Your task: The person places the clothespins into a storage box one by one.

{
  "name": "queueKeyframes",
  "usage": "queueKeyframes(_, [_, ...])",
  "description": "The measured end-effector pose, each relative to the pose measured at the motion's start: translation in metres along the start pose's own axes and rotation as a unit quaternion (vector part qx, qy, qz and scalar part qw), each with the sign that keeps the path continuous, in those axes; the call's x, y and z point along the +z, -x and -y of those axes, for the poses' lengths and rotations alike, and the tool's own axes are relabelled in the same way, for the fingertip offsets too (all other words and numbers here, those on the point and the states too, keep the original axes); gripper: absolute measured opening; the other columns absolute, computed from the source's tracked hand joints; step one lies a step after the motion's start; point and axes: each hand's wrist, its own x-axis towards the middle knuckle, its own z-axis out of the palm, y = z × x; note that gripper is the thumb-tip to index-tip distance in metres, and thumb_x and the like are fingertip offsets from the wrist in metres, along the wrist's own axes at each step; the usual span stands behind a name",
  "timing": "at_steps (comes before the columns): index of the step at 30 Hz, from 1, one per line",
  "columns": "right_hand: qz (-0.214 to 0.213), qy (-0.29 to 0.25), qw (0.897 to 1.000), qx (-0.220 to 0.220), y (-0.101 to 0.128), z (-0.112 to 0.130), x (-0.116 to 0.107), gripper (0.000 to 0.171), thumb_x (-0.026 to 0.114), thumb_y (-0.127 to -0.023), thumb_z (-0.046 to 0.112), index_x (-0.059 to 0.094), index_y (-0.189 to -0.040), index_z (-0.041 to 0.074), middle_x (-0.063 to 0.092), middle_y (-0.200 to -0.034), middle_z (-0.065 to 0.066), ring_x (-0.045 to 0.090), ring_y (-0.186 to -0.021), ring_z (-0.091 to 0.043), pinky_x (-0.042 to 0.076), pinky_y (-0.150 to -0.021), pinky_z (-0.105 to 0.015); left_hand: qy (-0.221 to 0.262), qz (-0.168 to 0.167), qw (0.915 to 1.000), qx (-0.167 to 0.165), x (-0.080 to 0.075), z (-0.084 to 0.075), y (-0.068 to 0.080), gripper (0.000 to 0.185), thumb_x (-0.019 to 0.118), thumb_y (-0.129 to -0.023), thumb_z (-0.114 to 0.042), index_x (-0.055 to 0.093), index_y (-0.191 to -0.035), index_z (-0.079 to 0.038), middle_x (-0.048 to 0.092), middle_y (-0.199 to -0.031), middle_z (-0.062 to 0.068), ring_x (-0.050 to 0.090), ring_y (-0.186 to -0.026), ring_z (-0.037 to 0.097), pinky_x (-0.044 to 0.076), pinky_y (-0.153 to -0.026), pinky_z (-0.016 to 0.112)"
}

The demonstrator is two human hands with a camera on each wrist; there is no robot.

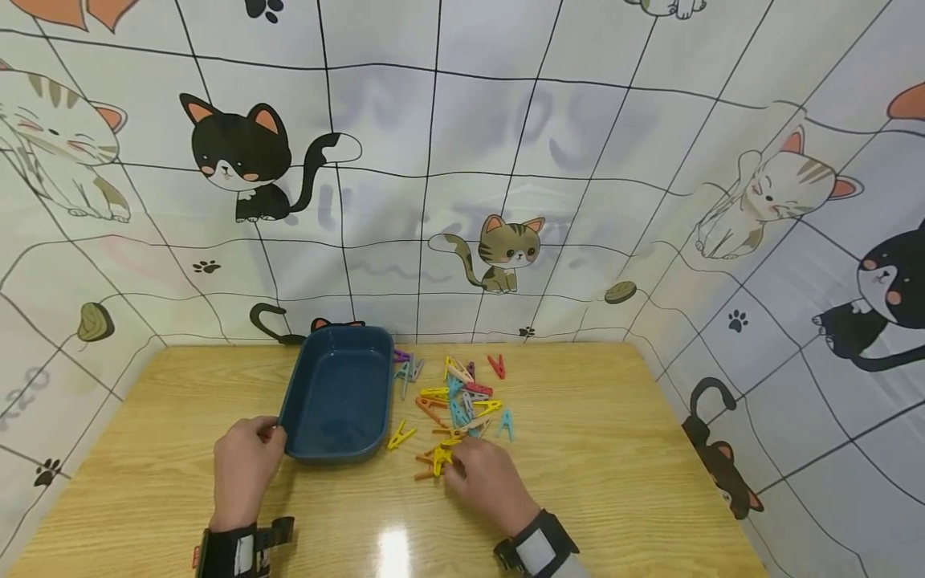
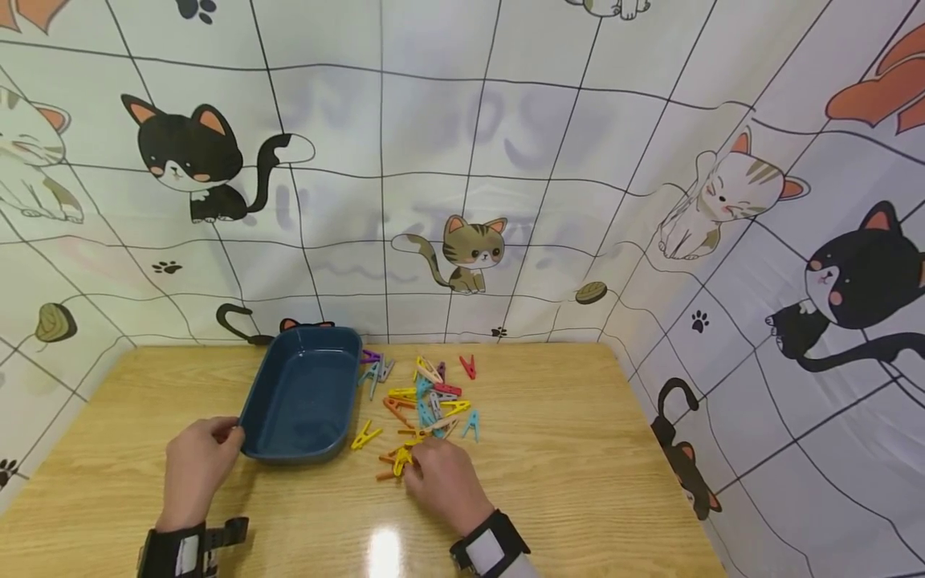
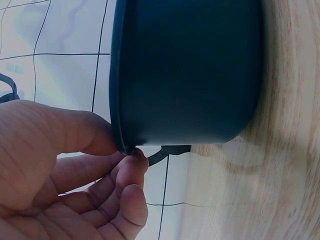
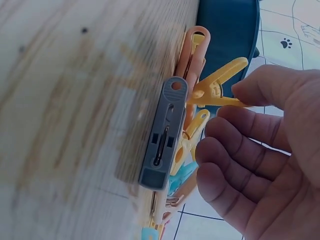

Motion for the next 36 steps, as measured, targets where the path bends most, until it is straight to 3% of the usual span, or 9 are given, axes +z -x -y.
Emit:
queueKeyframes(11, [-0.01, -0.049, 0.998, 0.032, -0.004, -0.008, -0.004, 0.04, 0.069, -0.09, 0.011, 0.043, -0.061, 0.02, 0.031, -0.061, 0.011, 0.03, -0.054, -0.002, 0.026, -0.052, -0.019, -0.006, 0.017, 0.9998, 0.003, 0.0, -0.002, -0.005, 0.023, 0.061, -0.088, -0.001, 0.075, -0.099, 0.013, 0.069, -0.079, 0.022, 0.065, -0.069, 0.036, 0.05, -0.062, 0.048])
queueKeyframes(21, [-0.021, -0.087, 0.995, 0.03, -0.018, -0.008, -0.004, 0.032, 0.068, -0.093, 0.015, 0.052, -0.066, 0.02, 0.041, -0.064, 0.011, 0.036, -0.057, -0.002, 0.03, -0.054, -0.019, -0.006, 0.014, 0.9999, 0.005, 0.002, -0.004, -0.006, 0.023, 0.061, -0.088, -0.001, 0.075, -0.098, 0.013, 0.07, -0.079, 0.021, 0.065, -0.07, 0.036, 0.05, -0.062, 0.047])
queueKeyframes(28, [-0.067, -0.123, 0.99, -0.009, -0.035, 0.005, -0.002, 0.028, 0.069, -0.092, 0.011, 0.055, -0.069, 0.017, 0.042, -0.065, 0.01, 0.037, -0.059, -0.002, 0.031, -0.055, -0.018, -0.01, 0.022, 0.9996, -0.014, 0.001, -0.002, -0.005, 0.024, 0.06, -0.088, -0.002, 0.075, -0.1, 0.013, 0.07, -0.08, 0.021, 0.066, -0.073, 0.036, 0.05, -0.066, 0.05])
queueKeyframes(36, [-0.083, -0.099, 0.99, -0.048, -0.055, 0.025, 0.0, 0.029, 0.068, -0.093, 0.012, 0.054, -0.068, 0.017, 0.039, -0.066, 0.01, 0.036, -0.06, -0.003, 0.028, -0.058, -0.017, -0.019, 0.022, 0.9993, -0.023, 0.001, -0.002, -0.004, 0.024, 0.06, -0.088, -0.003, 0.075, -0.098, 0.013, 0.069, -0.077, 0.019, 0.066, -0.07, 0.035, 0.049, -0.062, 0.047])
